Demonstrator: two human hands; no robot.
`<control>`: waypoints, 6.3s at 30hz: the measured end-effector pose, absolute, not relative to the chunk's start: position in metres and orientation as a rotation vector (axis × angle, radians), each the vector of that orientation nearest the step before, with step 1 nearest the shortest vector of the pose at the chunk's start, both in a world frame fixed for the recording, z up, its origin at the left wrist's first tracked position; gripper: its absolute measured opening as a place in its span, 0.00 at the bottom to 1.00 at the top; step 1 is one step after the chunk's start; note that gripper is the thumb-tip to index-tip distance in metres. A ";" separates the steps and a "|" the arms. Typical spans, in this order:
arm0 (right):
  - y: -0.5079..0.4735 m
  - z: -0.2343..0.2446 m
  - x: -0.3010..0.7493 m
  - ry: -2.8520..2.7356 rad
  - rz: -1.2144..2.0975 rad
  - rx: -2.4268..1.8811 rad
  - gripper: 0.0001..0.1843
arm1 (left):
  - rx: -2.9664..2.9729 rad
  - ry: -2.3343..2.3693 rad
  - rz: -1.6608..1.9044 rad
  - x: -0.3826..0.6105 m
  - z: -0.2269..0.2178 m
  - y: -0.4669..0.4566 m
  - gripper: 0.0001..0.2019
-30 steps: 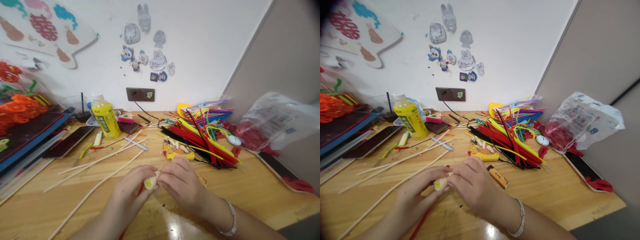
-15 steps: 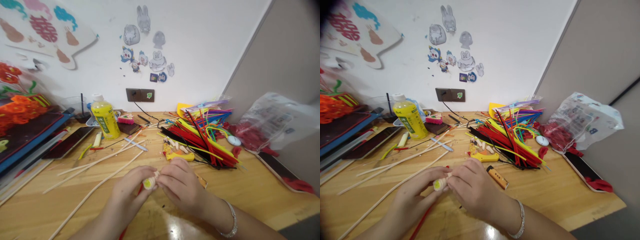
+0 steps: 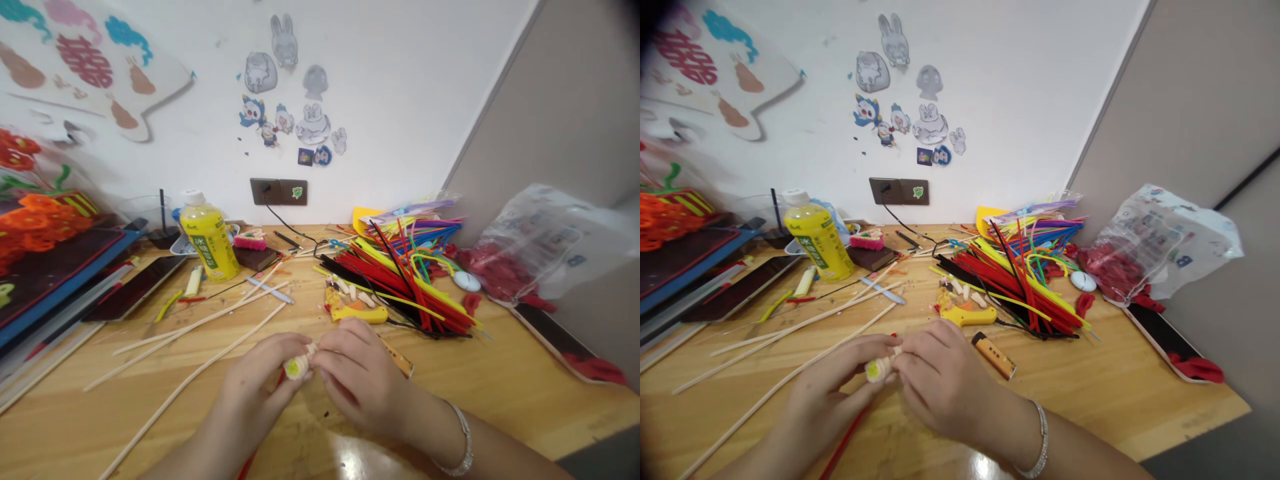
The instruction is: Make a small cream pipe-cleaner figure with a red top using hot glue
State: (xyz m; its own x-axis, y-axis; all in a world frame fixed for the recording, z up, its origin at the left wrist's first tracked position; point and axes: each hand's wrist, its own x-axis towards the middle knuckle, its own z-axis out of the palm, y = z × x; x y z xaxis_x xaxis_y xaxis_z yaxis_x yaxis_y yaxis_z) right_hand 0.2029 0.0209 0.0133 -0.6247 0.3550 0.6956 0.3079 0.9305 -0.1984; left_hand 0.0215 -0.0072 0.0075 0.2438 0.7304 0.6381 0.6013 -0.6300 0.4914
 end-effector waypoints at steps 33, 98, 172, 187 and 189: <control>0.021 0.013 0.202 -2.312 0.086 -0.467 0.08 | 2.225 1.305 1.333 0.024 0.010 -0.007 0.07; 0.021 0.003 0.192 -1.850 0.895 -0.603 0.15 | 1.952 1.193 1.451 0.020 0.021 -0.010 0.09; 0.025 0.005 0.197 -2.076 0.673 -0.525 0.16 | 1.321 1.094 1.295 0.029 0.015 -0.008 0.14; 0.026 0.006 0.192 -1.881 0.884 -0.562 0.09 | 1.229 1.043 1.290 0.028 0.017 -0.006 0.14; 0.027 0.006 0.192 -1.902 0.862 -0.534 0.08 | 0.999 0.986 1.155 0.026 0.020 -0.006 0.13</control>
